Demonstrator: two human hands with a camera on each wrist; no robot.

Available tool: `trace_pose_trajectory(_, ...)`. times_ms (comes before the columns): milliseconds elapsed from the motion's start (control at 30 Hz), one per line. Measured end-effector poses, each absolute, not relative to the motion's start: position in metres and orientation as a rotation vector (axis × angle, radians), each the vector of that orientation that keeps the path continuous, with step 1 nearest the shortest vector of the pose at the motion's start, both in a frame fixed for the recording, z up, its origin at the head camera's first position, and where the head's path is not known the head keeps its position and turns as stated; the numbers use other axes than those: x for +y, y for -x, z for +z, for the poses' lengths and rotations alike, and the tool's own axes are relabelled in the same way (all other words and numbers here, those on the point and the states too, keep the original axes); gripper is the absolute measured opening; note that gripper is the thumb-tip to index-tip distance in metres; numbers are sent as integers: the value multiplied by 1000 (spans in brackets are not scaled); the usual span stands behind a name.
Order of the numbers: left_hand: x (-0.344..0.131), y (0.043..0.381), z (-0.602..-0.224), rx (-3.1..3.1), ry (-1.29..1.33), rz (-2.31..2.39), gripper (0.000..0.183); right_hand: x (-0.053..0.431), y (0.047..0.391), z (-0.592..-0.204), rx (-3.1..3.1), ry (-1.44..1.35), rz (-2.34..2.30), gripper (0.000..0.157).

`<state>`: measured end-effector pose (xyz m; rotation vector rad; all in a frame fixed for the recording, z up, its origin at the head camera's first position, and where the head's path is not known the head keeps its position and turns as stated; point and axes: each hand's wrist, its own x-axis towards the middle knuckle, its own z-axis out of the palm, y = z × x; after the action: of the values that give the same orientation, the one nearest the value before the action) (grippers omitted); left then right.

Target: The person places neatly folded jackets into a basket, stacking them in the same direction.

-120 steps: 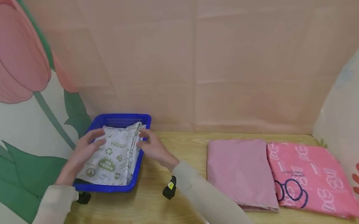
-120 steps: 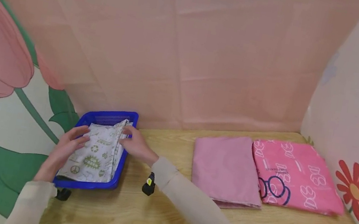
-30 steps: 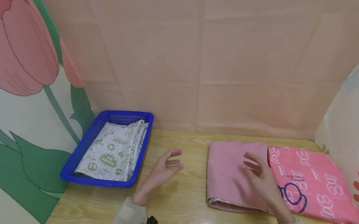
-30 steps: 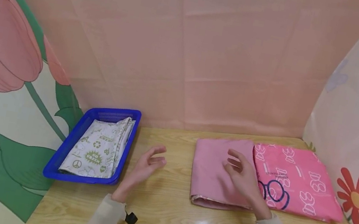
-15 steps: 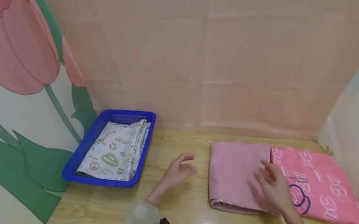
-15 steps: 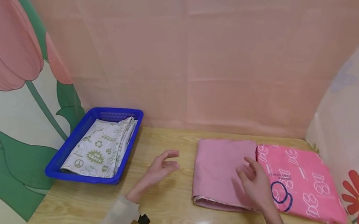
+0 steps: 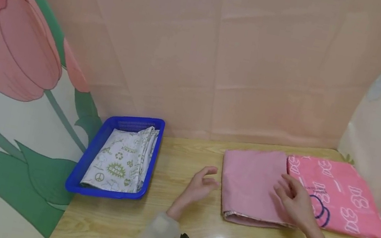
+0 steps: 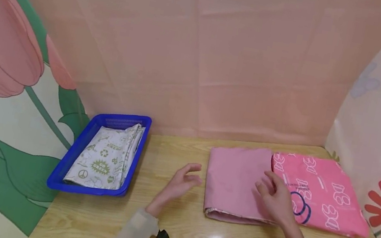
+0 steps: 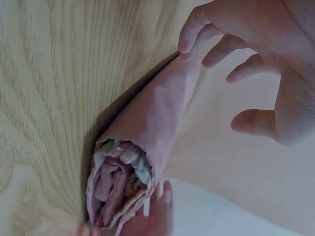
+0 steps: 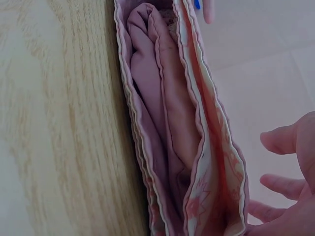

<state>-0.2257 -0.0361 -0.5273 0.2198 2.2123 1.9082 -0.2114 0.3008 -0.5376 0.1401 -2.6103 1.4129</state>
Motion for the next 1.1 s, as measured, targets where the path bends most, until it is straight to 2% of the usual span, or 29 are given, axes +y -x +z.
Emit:
trace_pose_trajectory(200, -24, 228, -533, 2186, -276, 1862, 59, 301, 211, -540, -2652, -109, 1404, 63)
trace_pose_trajectory(467, -13, 231, -541, 2202, -205, 1787, 67, 298, 213, -540, -2736, -53, 1378, 67)
trace_pose_trajectory(1100, -8, 240, -540, 2225, -101, 1769, 59, 299, 223, -539, -2905, 30, 1534, 75)
